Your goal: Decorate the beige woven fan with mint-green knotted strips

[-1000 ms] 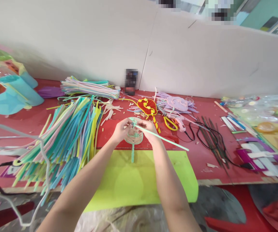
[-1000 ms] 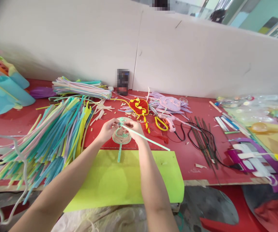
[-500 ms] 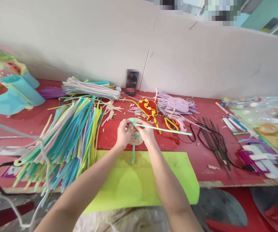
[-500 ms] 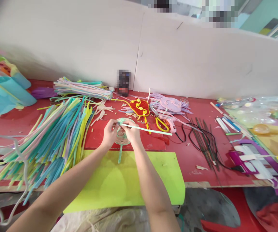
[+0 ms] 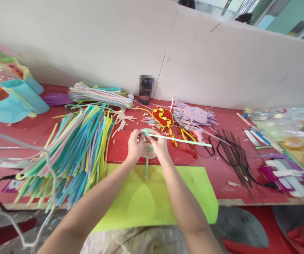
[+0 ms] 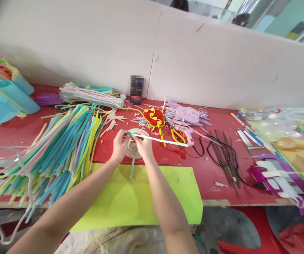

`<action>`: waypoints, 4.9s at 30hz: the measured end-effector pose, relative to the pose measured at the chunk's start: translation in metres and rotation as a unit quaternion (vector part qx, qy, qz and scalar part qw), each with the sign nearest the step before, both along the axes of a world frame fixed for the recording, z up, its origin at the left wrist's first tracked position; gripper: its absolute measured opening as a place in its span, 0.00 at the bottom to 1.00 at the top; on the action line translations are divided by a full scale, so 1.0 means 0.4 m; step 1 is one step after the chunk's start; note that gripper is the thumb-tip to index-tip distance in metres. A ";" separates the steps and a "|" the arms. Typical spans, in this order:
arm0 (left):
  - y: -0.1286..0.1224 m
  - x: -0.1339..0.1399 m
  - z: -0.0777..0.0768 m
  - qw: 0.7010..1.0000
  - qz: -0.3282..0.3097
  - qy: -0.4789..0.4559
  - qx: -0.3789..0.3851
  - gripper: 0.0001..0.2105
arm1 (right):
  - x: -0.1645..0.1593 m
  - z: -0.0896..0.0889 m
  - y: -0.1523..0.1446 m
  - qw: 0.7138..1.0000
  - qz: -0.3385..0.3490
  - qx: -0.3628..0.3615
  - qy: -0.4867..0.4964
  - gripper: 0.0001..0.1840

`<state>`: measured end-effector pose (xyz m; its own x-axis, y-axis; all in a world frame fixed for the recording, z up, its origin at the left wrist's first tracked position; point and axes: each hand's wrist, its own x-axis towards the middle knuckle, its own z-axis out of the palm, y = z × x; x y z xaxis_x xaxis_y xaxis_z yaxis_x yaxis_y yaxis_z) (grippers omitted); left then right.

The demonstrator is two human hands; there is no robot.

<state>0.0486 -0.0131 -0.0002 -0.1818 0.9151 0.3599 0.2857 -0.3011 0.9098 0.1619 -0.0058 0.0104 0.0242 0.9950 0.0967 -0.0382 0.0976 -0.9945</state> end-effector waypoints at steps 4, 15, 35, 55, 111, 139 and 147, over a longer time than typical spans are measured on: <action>0.017 -0.023 0.008 0.992 -0.106 -0.046 -0.042 0.04 | 0.014 0.000 0.008 0.996 0.017 -0.060 0.060 0.15; 0.032 -0.049 0.010 0.977 -0.202 -0.019 -0.062 0.11 | 0.055 0.013 0.008 0.992 0.050 -0.102 0.048 0.16; 0.034 -0.049 0.015 0.983 -0.180 0.016 -0.023 0.07 | 0.062 0.029 0.008 0.998 0.053 -0.027 0.002 0.19; 0.035 -0.040 0.003 0.992 -0.121 -0.008 -0.015 0.05 | 0.034 0.002 0.015 0.999 -0.032 0.036 -0.006 0.17; 0.031 -0.034 -0.018 0.991 -0.094 0.071 -0.070 0.08 | 0.046 -0.003 0.015 0.974 -0.081 0.122 -0.173 0.16; 0.025 -0.037 -0.016 0.965 -0.215 0.084 -0.121 0.08 | 0.072 0.037 0.024 0.908 0.003 0.241 -0.343 0.08; 0.013 -0.025 -0.012 0.967 -0.202 0.087 -0.125 0.07 | 0.054 0.030 -0.007 0.915 -0.055 0.200 -0.346 0.07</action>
